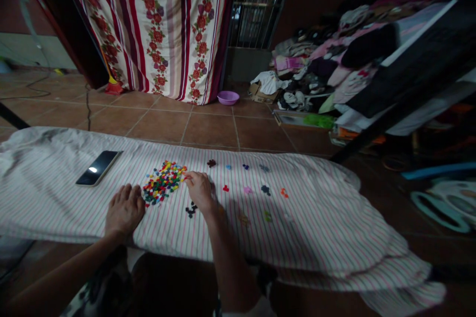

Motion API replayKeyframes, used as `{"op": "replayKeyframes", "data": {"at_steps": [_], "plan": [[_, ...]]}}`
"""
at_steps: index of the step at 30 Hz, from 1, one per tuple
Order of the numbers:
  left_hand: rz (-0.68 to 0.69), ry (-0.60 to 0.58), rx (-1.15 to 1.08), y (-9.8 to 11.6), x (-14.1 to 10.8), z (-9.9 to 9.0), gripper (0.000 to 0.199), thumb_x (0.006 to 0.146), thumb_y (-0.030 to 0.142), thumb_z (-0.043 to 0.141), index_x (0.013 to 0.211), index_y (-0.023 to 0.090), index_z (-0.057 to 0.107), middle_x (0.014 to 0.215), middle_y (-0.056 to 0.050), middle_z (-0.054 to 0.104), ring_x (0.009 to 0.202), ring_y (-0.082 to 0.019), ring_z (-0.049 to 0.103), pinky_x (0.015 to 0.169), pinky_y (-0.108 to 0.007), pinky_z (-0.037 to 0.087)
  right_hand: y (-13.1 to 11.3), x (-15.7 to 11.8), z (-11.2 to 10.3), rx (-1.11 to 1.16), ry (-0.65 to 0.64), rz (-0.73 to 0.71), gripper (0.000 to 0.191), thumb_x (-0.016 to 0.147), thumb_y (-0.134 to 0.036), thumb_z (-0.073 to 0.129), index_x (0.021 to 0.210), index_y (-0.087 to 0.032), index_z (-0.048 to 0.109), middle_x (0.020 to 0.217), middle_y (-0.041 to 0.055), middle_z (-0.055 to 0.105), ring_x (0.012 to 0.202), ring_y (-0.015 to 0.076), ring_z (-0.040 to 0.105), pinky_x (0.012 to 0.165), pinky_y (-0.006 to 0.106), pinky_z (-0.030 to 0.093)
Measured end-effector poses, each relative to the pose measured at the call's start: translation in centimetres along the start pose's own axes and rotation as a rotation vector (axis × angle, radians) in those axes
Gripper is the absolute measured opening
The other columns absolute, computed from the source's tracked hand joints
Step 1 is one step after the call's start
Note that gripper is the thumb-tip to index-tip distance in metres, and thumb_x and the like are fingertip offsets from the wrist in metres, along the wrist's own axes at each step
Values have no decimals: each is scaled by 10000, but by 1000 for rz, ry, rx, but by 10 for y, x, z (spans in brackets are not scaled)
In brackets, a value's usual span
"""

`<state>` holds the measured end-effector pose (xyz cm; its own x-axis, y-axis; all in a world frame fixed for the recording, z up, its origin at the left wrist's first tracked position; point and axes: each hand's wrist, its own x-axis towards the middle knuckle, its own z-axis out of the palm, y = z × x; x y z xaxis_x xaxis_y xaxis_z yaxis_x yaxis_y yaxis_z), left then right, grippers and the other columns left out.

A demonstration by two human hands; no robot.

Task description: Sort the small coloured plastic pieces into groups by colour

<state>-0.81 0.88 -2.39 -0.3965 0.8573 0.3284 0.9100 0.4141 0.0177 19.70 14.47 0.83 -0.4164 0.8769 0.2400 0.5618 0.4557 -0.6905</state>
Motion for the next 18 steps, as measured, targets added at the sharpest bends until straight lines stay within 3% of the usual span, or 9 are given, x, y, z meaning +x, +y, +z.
{"op": "replayKeyframes", "data": {"at_steps": [9, 18], "plan": [[0, -3, 1, -1, -1, 0, 463, 916, 273, 334, 1271, 79, 559, 1349, -212, 518, 1310, -334, 422, 1070, -472, 351, 34, -2, -29, -151, 116, -39, 212, 862, -161, 546, 950, -238, 723, 977, 41, 732, 938, 203, 613, 901, 319, 422], [-12, -43, 8, 2, 0, -6, 449, 918, 277, 343, 1267, 91, 555, 1353, -201, 515, 1308, -336, 429, 1070, -462, 351, 82, -27, -74, -284, 172, 173, 274, 833, -145, 482, 916, -224, 730, 904, 38, 697, 810, 168, 617, 767, 256, 444]]}}
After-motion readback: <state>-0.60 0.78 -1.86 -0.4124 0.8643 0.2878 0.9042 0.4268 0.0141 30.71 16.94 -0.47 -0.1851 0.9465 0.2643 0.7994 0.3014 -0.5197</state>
